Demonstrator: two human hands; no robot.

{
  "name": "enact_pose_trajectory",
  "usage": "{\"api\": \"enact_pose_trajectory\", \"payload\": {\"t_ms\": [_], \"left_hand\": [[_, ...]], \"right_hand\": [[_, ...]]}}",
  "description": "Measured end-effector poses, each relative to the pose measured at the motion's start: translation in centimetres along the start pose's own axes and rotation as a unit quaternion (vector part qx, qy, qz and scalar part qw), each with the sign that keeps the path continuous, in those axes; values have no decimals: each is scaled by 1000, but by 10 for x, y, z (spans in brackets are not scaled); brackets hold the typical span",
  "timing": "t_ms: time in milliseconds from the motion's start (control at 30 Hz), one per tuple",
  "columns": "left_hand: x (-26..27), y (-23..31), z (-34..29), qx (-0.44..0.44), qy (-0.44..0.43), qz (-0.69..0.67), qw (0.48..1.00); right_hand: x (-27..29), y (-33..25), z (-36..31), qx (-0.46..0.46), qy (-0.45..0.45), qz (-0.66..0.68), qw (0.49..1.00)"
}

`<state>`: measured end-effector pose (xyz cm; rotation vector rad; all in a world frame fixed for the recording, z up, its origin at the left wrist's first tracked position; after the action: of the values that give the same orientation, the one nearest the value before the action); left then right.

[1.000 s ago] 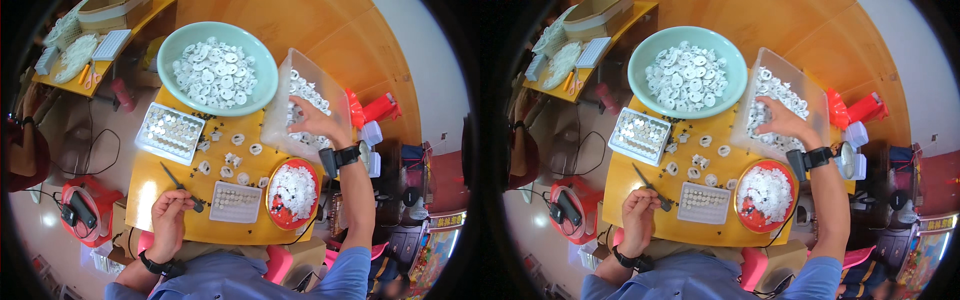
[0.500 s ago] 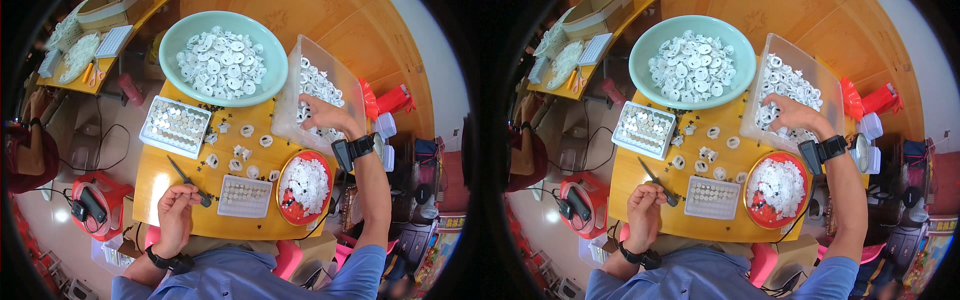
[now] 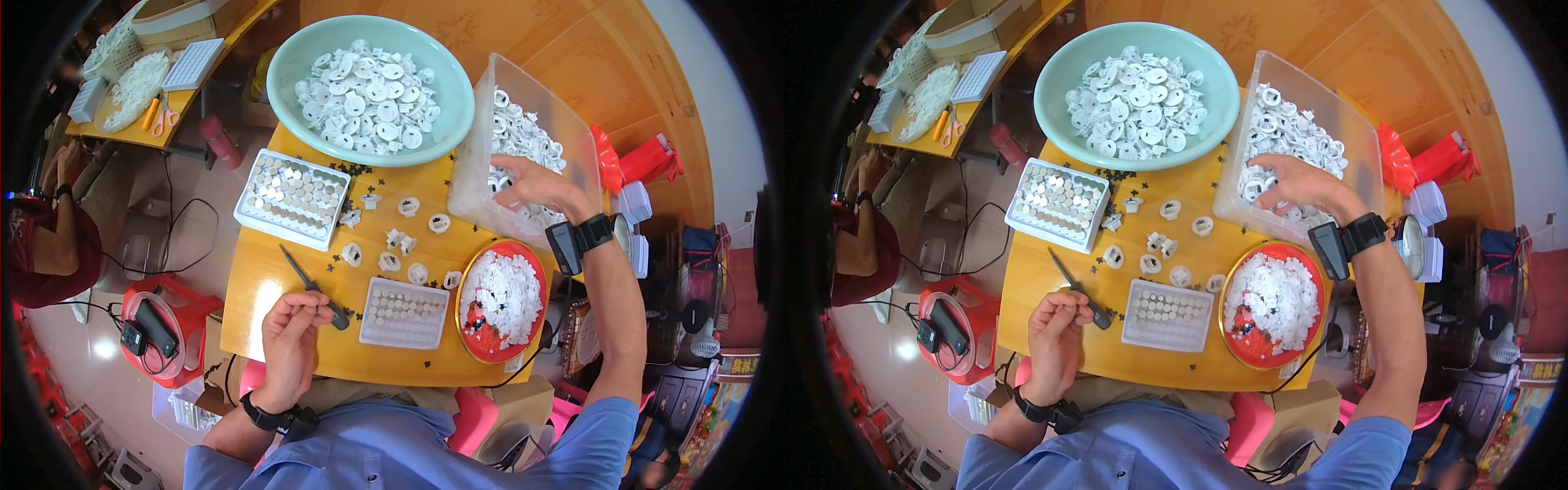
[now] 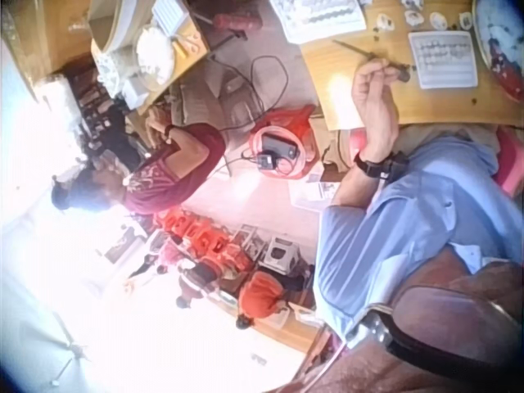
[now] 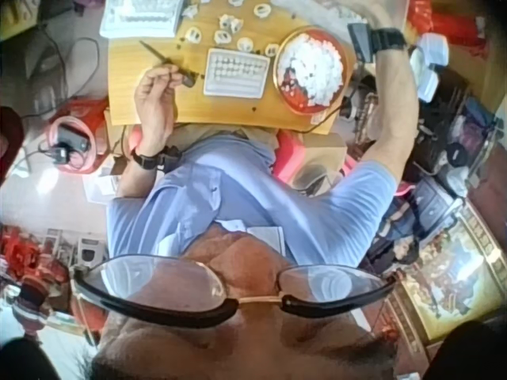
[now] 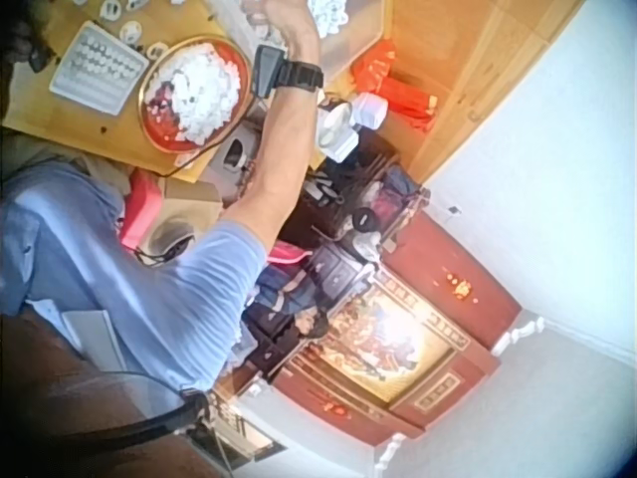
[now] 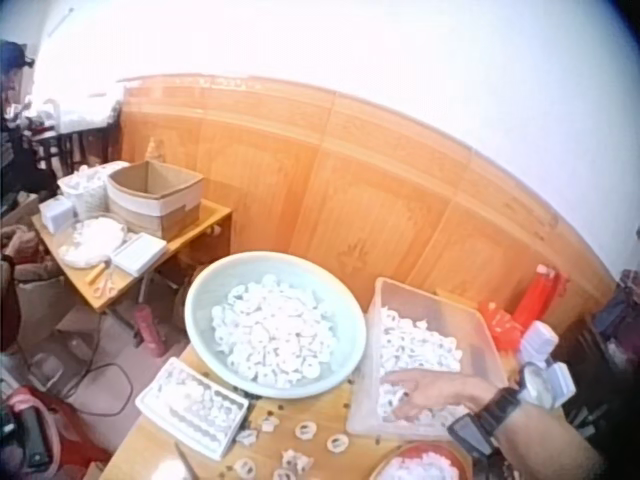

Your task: Assembling small plastic components by inserting star-shaped parts into circular bases and organizing them in a tray.

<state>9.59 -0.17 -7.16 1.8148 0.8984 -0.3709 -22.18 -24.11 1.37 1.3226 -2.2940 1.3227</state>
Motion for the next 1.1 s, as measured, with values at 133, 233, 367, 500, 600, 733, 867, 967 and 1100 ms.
{"api": "enact_pose_trajectory", "payload": {"t_ms": [133, 233, 367, 500, 600, 733, 867, 967, 1100], "left_hand": [[0, -1, 1, -2, 10, 17, 1000], [1, -1, 0, 4, 9, 4, 1000], [0, -1, 2, -5, -4, 2, 1000], [0, -1, 3, -8, -4, 3, 1000], [-1, -1, 2, -10, -2, 13, 1000], [-2, -1, 2, -10, -4, 16, 1000], [0, -1, 1, -16, -6, 17, 1000], [0, 0, 1, -17, -4, 19, 1000], [0, -2, 1, -5, -4, 13, 1000]], "right_hand": [[7, 4, 5, 1, 31, -11, 999], [9, -4, -1, -9, 28, -48, 998], [18, -14, -15, -3, 67, -24, 997], [42, -14, -34, -3, 196, 6, 981], [49, -20, -45, 24, 170, 65, 983], [49, -68, -76, 92, 126, 58, 986], [9, -122, -104, 172, 43, 46, 983], [-41, -143, -106, 263, -21, -44, 964], [-103, -138, -90, 355, -37, -167, 919]]}}
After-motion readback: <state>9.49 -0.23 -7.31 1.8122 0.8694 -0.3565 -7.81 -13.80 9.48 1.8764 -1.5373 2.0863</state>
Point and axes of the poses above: each hand's wrist, its own z-axis towards the middle knuckle, its own x-axis out of the back of the hand, y = z × x, the point moved 7 cm from there along z, towards the middle knuckle, and after that the axes turned 5 degrees about y, right-handed, at the moved point
